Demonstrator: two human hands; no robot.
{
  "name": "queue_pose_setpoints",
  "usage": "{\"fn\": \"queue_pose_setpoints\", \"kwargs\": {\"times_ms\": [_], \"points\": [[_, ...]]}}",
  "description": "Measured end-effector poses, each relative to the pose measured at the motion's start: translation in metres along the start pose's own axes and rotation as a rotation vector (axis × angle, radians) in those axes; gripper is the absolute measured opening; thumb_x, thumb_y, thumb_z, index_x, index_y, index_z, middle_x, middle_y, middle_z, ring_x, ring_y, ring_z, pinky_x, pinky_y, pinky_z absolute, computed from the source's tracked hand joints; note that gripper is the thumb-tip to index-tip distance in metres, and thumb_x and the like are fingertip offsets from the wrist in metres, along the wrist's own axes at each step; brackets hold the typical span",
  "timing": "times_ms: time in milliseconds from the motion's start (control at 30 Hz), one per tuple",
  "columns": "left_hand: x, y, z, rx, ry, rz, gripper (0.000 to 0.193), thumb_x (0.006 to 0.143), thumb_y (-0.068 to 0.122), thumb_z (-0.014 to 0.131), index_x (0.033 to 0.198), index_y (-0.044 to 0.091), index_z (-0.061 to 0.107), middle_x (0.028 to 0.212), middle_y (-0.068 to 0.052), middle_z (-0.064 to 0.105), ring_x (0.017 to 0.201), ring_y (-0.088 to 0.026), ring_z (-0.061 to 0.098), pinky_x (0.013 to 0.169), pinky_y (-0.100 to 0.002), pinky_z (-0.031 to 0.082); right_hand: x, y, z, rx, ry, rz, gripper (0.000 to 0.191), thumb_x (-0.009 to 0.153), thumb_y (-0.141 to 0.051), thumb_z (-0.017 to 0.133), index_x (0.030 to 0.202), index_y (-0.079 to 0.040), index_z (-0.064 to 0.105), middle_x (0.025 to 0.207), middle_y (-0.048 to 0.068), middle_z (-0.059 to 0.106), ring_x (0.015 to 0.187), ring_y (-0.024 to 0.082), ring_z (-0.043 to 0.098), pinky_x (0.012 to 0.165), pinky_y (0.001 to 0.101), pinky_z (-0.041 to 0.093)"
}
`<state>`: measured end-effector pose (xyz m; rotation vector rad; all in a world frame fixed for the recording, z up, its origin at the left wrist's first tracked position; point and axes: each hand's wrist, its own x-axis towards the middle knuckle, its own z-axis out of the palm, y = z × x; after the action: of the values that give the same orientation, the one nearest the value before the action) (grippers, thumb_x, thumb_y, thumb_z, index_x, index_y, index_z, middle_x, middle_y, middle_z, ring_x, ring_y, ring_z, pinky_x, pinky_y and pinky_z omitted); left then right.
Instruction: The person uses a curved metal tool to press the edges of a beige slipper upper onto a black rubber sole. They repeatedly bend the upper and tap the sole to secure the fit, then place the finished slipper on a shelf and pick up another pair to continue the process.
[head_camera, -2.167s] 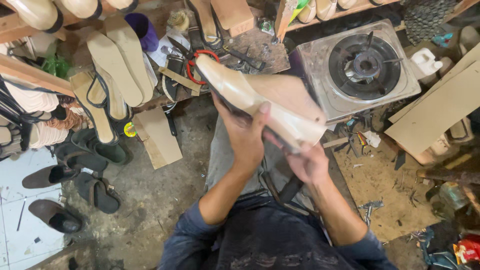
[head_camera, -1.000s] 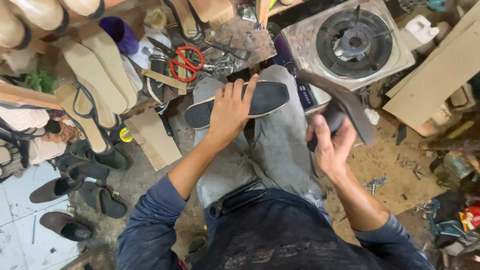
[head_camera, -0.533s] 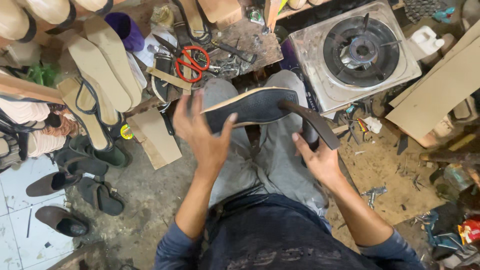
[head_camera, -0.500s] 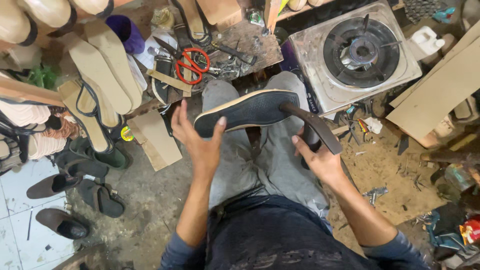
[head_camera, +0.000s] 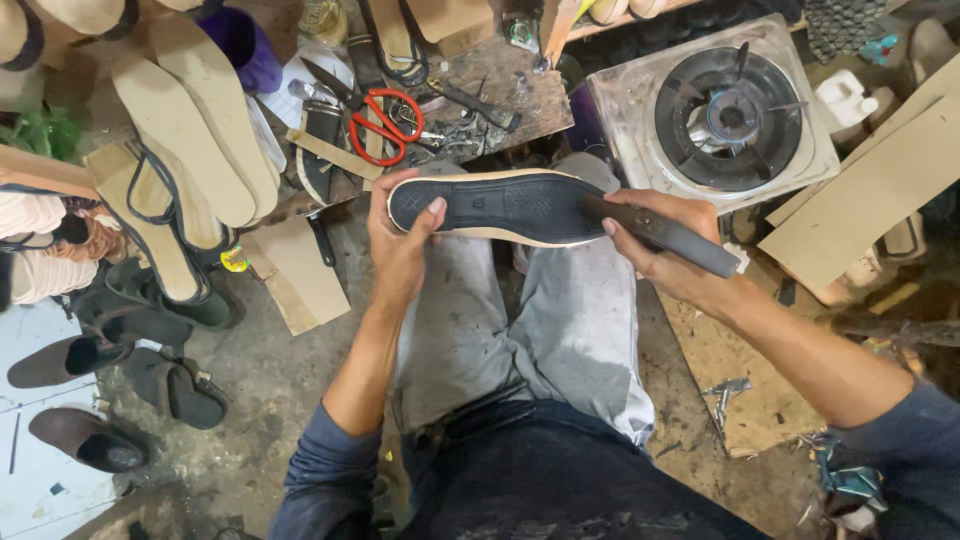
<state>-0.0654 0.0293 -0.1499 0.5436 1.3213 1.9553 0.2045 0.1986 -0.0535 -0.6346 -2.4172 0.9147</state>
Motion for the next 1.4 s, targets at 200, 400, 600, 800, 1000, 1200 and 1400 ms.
{"fn": "queue_pose_setpoints", "kwargs": {"times_ms": [200,400,600,800,1000,1200,1400], "points": [[-0.001,0.005,0.01,0.065,0.04,0.021,0.039,0.095,0.005,0.074,0.128,0.01,0.054,0.098,0.0,0.065,0.08,-0.005,0.063,0.059,-0.019,0.047,0.039,0.012,-0.016,-0.046,-0.197,-0.102,0.027,0.09,-0.014,0.078,0.114,-0.003,0.074,0.097,0.013,0.077,0.077,0.02,0.076,0.068,0.0305,0.059],[0.002,0.006,0.013,0.002,0.049,0.015,0.041,0.093,0.001,0.075,0.128,0.009,0.054,0.098,0.0,0.064,0.079,-0.006,0.063,0.061,-0.019,0.048,0.07,-0.001,-0.009,-0.059,-0.302,-0.176,0.03,0.087,-0.016,0.079,0.114,-0.004,0.074,0.099,0.013,0.077,0.077,0.024,0.077,0.067,0.0322,0.061],[0.002,0.001,0.011,-0.024,0.042,0.034,0.043,0.093,-0.002,0.075,0.128,0.008,0.053,0.103,0.0,0.063,0.088,-0.006,0.064,0.074,-0.021,0.057,0.111,-0.021,-0.005,-0.232,-0.516,-0.293,0.031,0.081,-0.026,0.079,0.107,-0.008,0.075,0.098,0.012,0.077,0.07,0.031,0.074,0.06,0.038,0.059],[0.002,0.003,0.008,-0.015,0.041,0.033,0.042,0.093,-0.003,0.073,0.129,0.005,0.053,0.097,-0.002,0.064,0.081,-0.008,0.063,0.071,-0.021,0.053,0.126,-0.044,0.009,-0.215,-0.554,-0.357,0.031,0.083,-0.028,0.077,0.108,-0.009,0.074,0.096,0.011,0.077,0.072,0.032,0.073,0.06,0.0397,0.058],[0.0,0.006,0.006,-0.009,0.095,0.029,0.042,0.093,-0.003,0.074,0.128,0.005,0.053,0.099,-0.002,0.063,0.083,-0.007,0.063,0.071,-0.021,0.054,0.133,-0.057,0.026,-0.279,-0.579,-0.338,0.032,0.083,-0.032,0.077,0.108,-0.01,0.075,0.087,0.011,0.075,0.07,0.033,0.072,0.059,0.0417,0.057],[-0.003,0.008,0.004,-0.042,0.069,0.08,0.04,0.094,-0.004,0.073,0.128,0.006,0.054,0.105,-0.001,0.062,0.093,-0.006,0.064,0.079,-0.021,0.058,0.138,-0.068,0.037,-0.255,-0.571,-0.426,0.03,0.085,-0.029,0.076,0.108,-0.009,0.075,0.088,0.01,0.075,0.071,0.032,0.071,0.059,0.0419,0.056],[-0.004,0.003,0.002,-0.018,0.055,0.115,0.041,0.095,-0.003,0.074,0.131,0.007,0.055,0.105,-0.001,0.064,0.087,-0.005,0.063,0.071,-0.02,0.053,0.136,-0.069,0.05,-0.172,-0.505,-0.557,0.029,0.086,-0.025,0.078,0.108,-0.008,0.074,0.095,0.011,0.075,0.077,0.033,0.072,0.065,0.0417,0.058]]}}
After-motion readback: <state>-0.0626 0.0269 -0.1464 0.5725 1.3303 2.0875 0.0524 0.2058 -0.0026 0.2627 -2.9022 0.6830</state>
